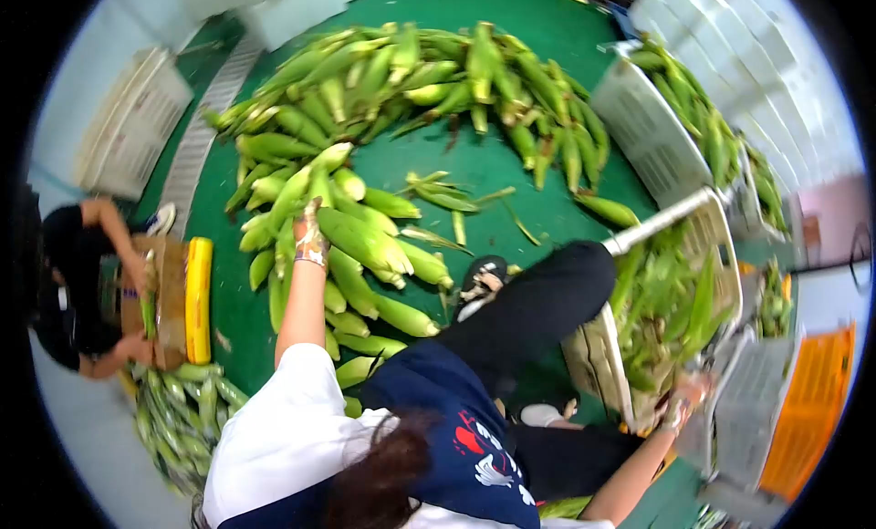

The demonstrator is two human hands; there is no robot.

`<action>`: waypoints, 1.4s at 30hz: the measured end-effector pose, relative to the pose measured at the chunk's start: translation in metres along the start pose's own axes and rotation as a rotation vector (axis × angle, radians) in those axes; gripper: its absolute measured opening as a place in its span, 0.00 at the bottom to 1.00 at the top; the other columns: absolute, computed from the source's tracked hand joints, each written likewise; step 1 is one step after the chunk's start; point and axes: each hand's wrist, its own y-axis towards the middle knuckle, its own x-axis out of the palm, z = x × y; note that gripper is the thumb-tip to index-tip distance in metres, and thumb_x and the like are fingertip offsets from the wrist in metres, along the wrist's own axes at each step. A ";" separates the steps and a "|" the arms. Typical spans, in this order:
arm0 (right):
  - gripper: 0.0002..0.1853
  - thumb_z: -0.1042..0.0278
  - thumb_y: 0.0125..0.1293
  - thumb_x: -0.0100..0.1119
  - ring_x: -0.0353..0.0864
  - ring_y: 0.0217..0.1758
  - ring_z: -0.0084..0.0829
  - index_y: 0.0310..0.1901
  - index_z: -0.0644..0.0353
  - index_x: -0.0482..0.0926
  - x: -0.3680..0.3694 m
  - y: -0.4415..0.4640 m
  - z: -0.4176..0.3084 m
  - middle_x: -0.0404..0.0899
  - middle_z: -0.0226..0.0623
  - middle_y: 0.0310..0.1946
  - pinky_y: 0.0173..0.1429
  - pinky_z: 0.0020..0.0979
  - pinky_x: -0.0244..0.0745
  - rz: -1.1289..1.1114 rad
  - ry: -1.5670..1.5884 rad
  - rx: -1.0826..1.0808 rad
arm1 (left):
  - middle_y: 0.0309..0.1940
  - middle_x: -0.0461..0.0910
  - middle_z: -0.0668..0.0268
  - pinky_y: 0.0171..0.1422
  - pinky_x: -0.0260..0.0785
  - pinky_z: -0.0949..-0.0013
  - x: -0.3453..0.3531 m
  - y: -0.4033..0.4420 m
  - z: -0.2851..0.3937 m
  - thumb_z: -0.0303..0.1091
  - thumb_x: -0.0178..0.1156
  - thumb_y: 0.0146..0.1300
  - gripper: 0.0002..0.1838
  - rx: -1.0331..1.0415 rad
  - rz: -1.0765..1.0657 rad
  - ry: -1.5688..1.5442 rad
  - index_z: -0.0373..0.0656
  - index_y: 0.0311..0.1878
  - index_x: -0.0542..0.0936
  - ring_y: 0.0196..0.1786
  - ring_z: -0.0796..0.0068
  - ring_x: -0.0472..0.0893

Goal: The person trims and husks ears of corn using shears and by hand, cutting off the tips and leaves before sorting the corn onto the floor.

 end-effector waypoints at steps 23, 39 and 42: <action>0.20 0.67 0.47 0.64 0.78 0.34 0.34 0.42 0.67 0.75 -0.027 -0.088 -0.113 0.80 0.38 0.34 0.39 0.33 0.72 -0.359 0.192 0.346 | 0.32 0.77 0.51 0.42 0.68 0.53 0.064 0.111 -0.056 0.29 0.55 0.51 0.09 0.678 -0.485 1.185 0.40 0.37 0.73 0.37 0.49 0.76; 0.50 0.56 0.42 0.69 0.65 0.60 0.49 0.63 0.70 0.53 0.049 -0.102 -0.122 0.65 0.55 0.57 0.63 0.37 0.61 -0.349 0.017 0.257 | 0.45 0.72 0.55 0.59 0.59 0.57 0.044 -0.034 -0.112 0.40 0.61 0.45 0.20 0.731 -0.763 1.636 0.40 0.42 0.74 0.51 0.55 0.69; 0.43 0.60 0.42 0.70 0.70 0.54 0.46 0.58 0.68 0.58 0.031 -0.091 -0.147 0.69 0.54 0.52 0.56 0.37 0.66 -0.400 0.191 0.332 | 0.43 0.74 0.59 0.59 0.58 0.61 0.031 -0.029 -0.138 0.38 0.53 0.48 0.16 0.707 -0.729 1.779 0.42 0.40 0.77 0.51 0.61 0.69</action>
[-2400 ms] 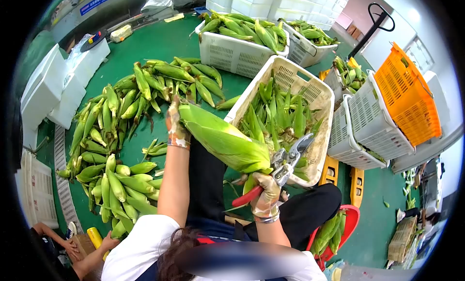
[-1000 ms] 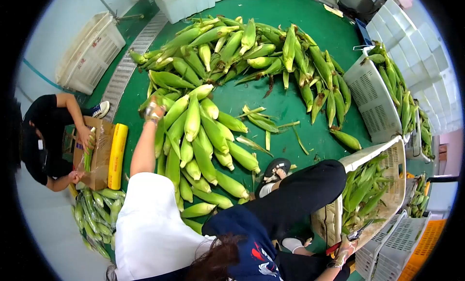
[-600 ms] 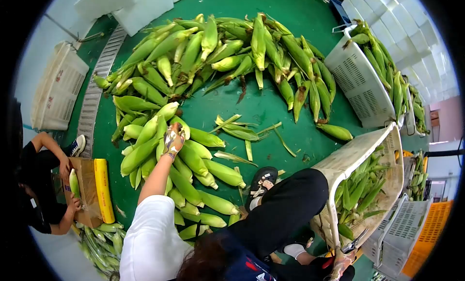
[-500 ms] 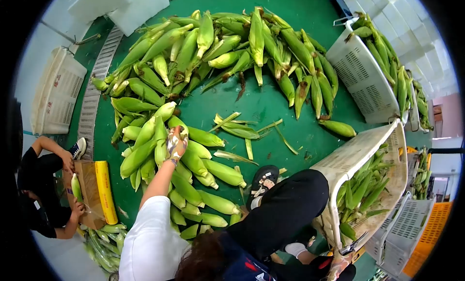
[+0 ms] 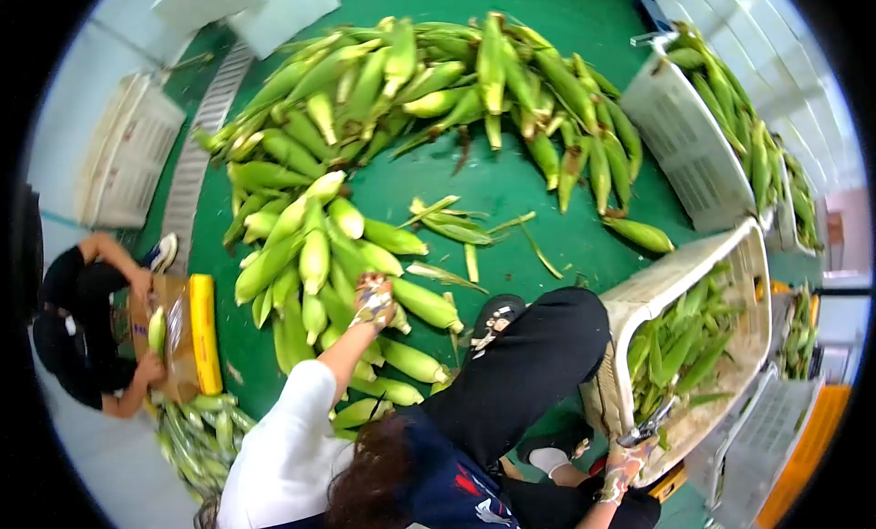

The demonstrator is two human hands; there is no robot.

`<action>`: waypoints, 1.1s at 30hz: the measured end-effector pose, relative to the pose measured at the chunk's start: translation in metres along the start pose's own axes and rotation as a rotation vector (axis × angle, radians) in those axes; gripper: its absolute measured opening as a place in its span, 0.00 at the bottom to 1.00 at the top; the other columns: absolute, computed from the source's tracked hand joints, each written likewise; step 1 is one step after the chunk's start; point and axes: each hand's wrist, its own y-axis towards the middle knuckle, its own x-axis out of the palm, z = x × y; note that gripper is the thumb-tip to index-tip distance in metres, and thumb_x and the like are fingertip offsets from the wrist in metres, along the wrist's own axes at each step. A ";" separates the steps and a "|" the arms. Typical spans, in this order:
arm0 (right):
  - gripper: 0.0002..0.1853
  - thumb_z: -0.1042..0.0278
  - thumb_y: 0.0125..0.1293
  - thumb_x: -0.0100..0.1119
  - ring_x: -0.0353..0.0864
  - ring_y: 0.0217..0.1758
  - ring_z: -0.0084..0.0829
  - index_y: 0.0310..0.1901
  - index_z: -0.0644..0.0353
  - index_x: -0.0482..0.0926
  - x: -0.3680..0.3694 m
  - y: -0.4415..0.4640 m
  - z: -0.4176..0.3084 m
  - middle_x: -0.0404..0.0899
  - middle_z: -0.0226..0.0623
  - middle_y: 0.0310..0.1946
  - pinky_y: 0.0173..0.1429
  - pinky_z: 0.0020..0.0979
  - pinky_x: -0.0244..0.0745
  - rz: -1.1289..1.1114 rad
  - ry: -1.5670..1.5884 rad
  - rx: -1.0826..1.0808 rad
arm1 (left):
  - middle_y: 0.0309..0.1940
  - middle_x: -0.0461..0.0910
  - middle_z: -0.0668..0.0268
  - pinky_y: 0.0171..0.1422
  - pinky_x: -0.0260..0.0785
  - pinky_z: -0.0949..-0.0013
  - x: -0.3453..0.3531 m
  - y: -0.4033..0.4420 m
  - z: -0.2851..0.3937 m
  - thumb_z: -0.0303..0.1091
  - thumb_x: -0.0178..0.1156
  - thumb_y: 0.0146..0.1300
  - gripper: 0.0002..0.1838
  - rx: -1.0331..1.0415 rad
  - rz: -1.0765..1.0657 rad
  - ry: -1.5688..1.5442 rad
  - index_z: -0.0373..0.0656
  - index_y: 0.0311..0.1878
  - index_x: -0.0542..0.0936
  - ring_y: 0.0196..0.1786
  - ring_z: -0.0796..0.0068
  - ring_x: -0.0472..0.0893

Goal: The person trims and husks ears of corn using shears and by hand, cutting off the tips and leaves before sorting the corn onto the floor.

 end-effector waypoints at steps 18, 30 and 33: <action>0.29 0.52 0.61 0.47 0.71 0.50 0.44 0.57 0.67 0.66 0.123 0.088 0.161 0.73 0.48 0.50 0.54 0.37 0.64 0.226 -0.549 -0.588 | 0.40 0.68 0.59 0.55 0.60 0.59 0.013 -0.137 0.018 0.37 0.51 0.51 0.13 -0.348 0.009 -0.197 0.44 0.39 0.74 0.53 0.58 0.66; 0.36 0.59 0.39 0.71 0.77 0.43 0.45 0.52 0.68 0.71 0.019 0.021 0.051 0.78 0.47 0.44 0.49 0.38 0.70 -0.056 0.089 -0.375 | 0.46 0.70 0.51 0.55 0.64 0.57 0.013 -0.234 0.017 0.32 0.56 0.47 0.22 -0.228 -0.025 -0.559 0.39 0.48 0.70 0.51 0.53 0.70; 0.33 0.63 0.39 0.71 0.76 0.43 0.45 0.50 0.66 0.72 0.007 0.011 0.032 0.77 0.46 0.42 0.48 0.38 0.69 -0.140 -0.027 -0.259 | 0.49 0.69 0.51 0.56 0.62 0.55 -0.001 -0.135 0.021 0.33 0.57 0.49 0.23 0.040 0.146 -0.581 0.39 0.50 0.69 0.53 0.50 0.68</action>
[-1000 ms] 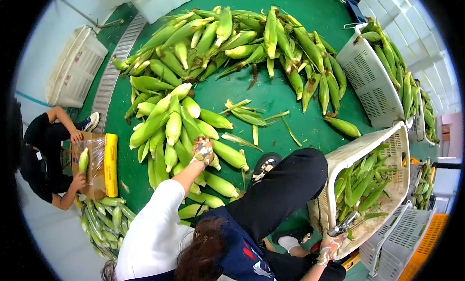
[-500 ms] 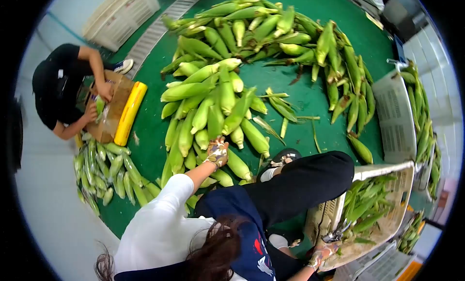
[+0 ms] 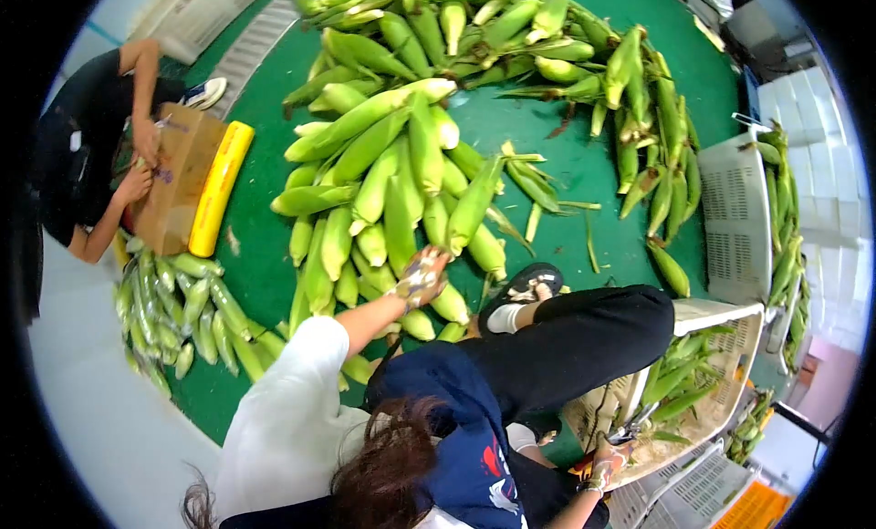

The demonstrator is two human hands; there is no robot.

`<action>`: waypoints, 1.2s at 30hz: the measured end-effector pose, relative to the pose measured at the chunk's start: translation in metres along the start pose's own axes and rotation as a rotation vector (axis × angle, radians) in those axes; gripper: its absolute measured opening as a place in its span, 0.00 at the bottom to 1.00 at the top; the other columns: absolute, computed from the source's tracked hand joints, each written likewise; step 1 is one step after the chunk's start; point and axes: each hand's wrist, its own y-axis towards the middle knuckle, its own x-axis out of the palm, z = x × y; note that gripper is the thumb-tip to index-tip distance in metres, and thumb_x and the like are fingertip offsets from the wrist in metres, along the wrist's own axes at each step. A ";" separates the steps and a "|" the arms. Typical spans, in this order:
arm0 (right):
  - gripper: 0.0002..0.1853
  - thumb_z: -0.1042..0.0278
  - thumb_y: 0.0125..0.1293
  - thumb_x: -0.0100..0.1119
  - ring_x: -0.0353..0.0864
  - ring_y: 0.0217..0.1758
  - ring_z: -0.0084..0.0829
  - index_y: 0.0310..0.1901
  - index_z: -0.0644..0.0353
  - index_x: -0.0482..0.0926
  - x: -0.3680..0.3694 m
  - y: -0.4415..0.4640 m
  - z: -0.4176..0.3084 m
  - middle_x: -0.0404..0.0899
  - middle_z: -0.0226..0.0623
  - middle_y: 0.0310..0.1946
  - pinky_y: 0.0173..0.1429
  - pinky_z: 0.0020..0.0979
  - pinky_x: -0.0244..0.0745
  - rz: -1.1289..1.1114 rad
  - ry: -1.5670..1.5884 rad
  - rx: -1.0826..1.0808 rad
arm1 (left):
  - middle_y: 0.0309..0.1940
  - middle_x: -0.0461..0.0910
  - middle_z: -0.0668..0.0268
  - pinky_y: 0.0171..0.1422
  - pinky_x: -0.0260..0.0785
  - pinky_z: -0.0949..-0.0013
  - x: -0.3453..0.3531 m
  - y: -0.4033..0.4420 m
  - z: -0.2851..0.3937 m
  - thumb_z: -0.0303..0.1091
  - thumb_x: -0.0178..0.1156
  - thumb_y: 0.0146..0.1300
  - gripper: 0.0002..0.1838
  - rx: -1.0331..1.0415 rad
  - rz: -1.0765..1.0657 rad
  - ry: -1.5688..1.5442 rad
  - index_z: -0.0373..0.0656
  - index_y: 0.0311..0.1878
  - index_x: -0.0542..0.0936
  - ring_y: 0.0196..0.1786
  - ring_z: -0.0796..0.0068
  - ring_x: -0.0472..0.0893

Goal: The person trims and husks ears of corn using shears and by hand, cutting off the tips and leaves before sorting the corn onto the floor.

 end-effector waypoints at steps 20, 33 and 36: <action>0.45 0.51 0.48 0.64 0.64 0.62 0.44 0.62 0.69 0.57 0.012 -0.011 0.019 0.67 0.51 0.58 0.65 0.36 0.57 0.041 -0.028 0.127 | 0.59 0.71 0.63 0.62 0.42 0.34 0.176 0.214 0.022 0.47 0.52 0.59 0.24 0.386 -1.113 1.084 0.49 0.58 0.74 0.64 0.54 0.63; 0.37 0.56 0.47 0.66 0.72 0.54 0.44 0.57 0.66 0.66 -0.003 -0.013 -0.002 0.73 0.48 0.51 0.59 0.36 0.64 0.032 -0.024 0.048 | 0.55 0.74 0.66 0.61 0.60 0.53 0.064 0.125 -0.079 0.58 0.47 0.53 0.28 -0.125 -1.063 0.687 0.53 0.51 0.78 0.58 0.60 0.72; 0.39 0.59 0.48 0.64 0.67 0.59 0.43 0.60 0.70 0.60 0.004 -0.007 0.027 0.68 0.49 0.56 0.62 0.33 0.60 -0.025 -0.236 -0.007 | 0.51 0.77 0.68 0.54 0.61 0.46 0.046 0.117 -0.102 0.59 0.44 0.56 0.26 -0.157 -1.005 0.741 0.57 0.49 0.80 0.54 0.60 0.74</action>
